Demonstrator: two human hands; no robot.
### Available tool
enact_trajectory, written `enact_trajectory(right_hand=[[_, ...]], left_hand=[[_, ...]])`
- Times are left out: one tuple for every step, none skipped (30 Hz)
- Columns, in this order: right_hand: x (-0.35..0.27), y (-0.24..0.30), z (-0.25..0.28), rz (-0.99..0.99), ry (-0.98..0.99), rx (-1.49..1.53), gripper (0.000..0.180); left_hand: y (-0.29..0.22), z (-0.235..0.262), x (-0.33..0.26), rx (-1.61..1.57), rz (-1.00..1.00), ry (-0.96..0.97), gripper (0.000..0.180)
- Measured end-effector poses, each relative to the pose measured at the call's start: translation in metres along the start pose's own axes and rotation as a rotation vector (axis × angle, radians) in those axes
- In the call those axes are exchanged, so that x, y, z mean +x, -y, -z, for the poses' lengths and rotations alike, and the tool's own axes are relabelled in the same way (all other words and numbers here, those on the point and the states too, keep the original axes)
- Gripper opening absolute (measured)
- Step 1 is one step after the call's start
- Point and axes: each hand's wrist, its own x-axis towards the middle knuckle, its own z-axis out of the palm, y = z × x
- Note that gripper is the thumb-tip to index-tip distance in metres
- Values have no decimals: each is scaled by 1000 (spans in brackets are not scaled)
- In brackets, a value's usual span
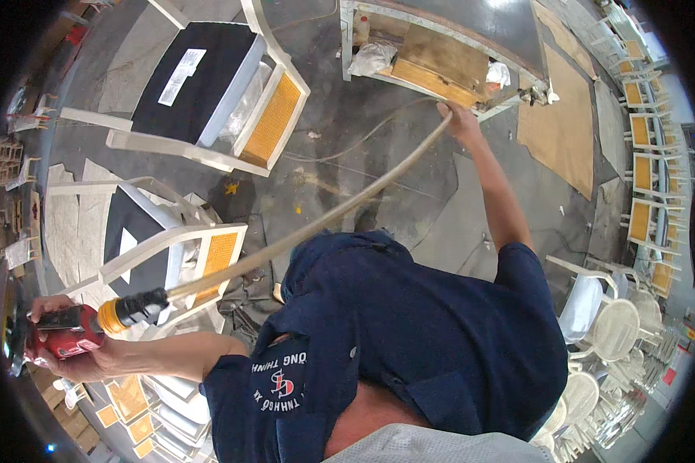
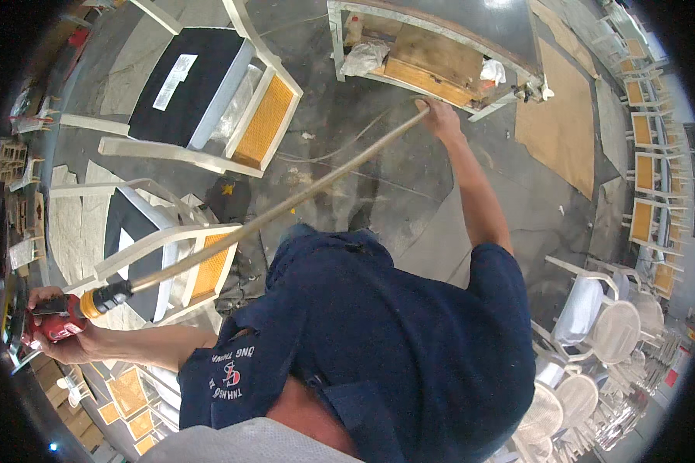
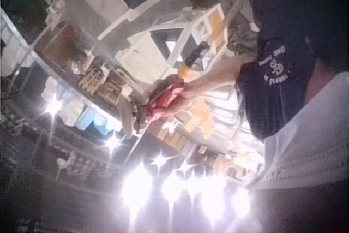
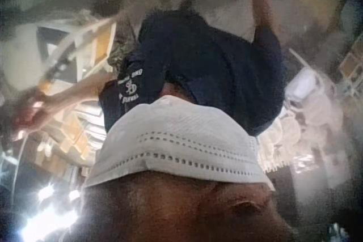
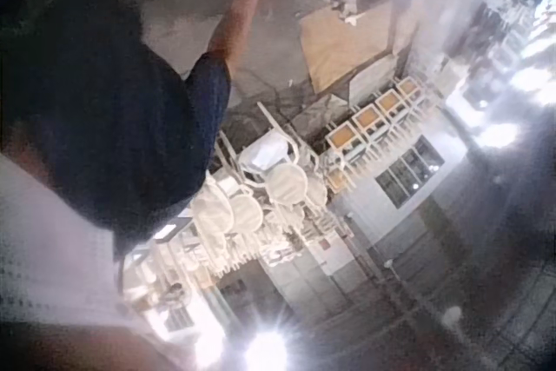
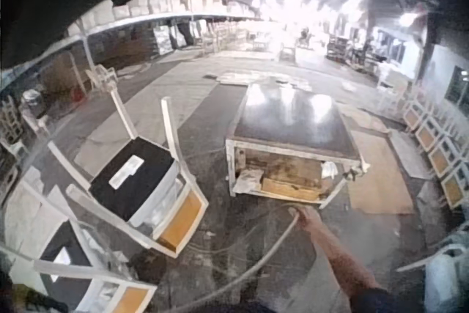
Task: The person lifts and repositions a white chair, then uses a handheld orbital sander to sand the chair legs and frame. After sanding, the person wipes the sanded surfaces with a cloth. The chair is handled one at a time and placed back on the floor.
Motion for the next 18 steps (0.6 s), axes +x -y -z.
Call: enact_trajectory(right_hand=[[26,-1,0,17,50,58,28],[52,9,3,32,99,121,28],[77,19,4,50,150,174,27],[98,30,-2,102,133,209,27],[118,37,-4,144,112,230,28],[139,47,-11,197,102,260,30],[165,56,-19,271,59,325,30],[195,63,-28,340,15,389,30],[219,77,-34,406,-19,458,30],[241,92,-41,293,97,553,30],[268,117,-41,194,219,643,31],[292,140,-38,180,261,711,30],[317,157,-23,155,266,729,30],[342,177,-17,141,295,798,31],[375,185,-23,201,356,953,28],[413,189,-29,253,410,1085,26],[446,198,-36,309,466,1226,25],[471,216,-33,284,400,1250,25]], left_hand=[[12,-12,7,47,42,29,38],[23,-19,17,98,87,62,38],[33,-21,30,31,17,58,30],[41,-23,43,-32,-49,62,22],[40,-18,58,15,-117,43,23],[47,-14,68,43,-145,48,24],[53,-9,79,68,-173,55,25],[72,-5,89,58,-148,93,27],[92,-6,100,56,-121,123,30],[107,-5,112,52,-96,156,33],[119,-7,121,54,-82,184,37],[127,-3,132,62,-109,189,37],[132,25,149,13,-140,166,36],[133,26,161,37,-195,133,36],[139,16,173,88,-240,106,36],[144,18,186,122,-280,76,36],[149,19,197,161,-324,48,36],[154,20,209,186,-363,27,36]])
